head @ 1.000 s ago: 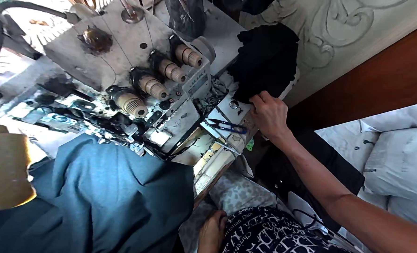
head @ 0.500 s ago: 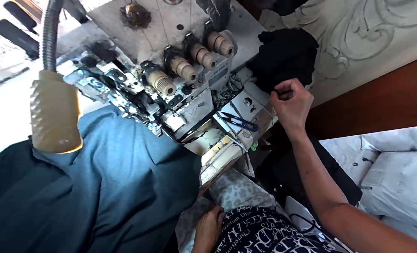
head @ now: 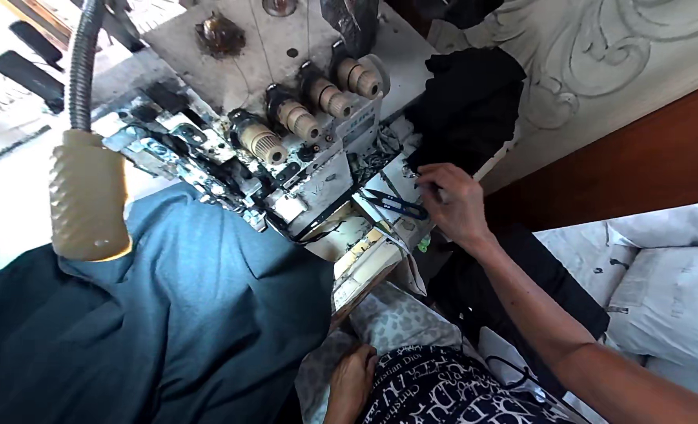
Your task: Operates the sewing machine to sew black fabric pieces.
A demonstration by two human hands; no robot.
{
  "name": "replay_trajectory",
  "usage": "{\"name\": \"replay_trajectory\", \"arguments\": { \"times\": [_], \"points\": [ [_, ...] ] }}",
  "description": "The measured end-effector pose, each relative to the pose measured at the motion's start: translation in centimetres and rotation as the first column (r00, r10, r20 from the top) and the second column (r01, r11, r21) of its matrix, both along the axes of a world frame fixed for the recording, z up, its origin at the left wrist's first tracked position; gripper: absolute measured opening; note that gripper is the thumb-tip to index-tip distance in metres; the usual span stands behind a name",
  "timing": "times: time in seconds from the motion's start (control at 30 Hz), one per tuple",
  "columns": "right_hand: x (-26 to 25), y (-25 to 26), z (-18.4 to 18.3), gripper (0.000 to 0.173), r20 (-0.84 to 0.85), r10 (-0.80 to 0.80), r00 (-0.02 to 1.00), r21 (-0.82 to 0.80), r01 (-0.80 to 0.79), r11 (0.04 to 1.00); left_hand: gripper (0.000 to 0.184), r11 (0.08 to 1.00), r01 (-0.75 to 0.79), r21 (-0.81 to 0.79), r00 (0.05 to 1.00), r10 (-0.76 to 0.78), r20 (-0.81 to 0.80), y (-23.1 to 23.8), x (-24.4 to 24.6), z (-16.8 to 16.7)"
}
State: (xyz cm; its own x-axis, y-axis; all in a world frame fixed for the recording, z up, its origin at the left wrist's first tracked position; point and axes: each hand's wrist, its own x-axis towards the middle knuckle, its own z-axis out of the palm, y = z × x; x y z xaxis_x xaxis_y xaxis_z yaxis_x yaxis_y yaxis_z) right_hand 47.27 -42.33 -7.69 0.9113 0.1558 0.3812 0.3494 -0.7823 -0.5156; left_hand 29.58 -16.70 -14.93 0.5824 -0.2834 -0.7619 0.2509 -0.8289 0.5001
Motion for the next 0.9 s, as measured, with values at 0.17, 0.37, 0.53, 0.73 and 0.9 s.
{"name": "replay_trajectory", "arguments": {
  "times": [0.17,0.37,0.53,0.73,0.9],
  "points": [
    [-0.1,2.3,0.1,0.028,-0.108,0.071,0.992,-0.119,-0.084,0.989,0.027,1.0,-0.022,0.0,0.998,0.022,0.065,0.0,-0.5,0.0],
    [0.4,1.6,-0.8,0.015,-0.025,-0.094,0.995,-0.165,0.089,0.982,0.027,1.0,0.003,0.029,0.997,-0.005,0.072,0.0,-0.6,0.2],
    [1.9,0.5,-2.8,0.017,0.107,-0.252,0.962,-0.185,0.268,0.946,0.025,0.999,0.026,0.04,0.993,-0.031,0.113,-0.4,-0.8,0.6],
    [-4.4,-0.2,-3.7,0.016,0.377,0.147,0.915,-0.131,-0.105,0.986,0.025,0.999,0.012,0.047,0.988,-0.019,0.156,-0.5,-1.5,0.6],
    [-8.7,-3.6,-8.3,0.015,-0.091,0.034,0.995,0.132,-0.022,0.991,0.025,0.996,0.054,0.064,0.987,-0.063,0.149,-1.0,-1.2,0.9]
  ]
}}
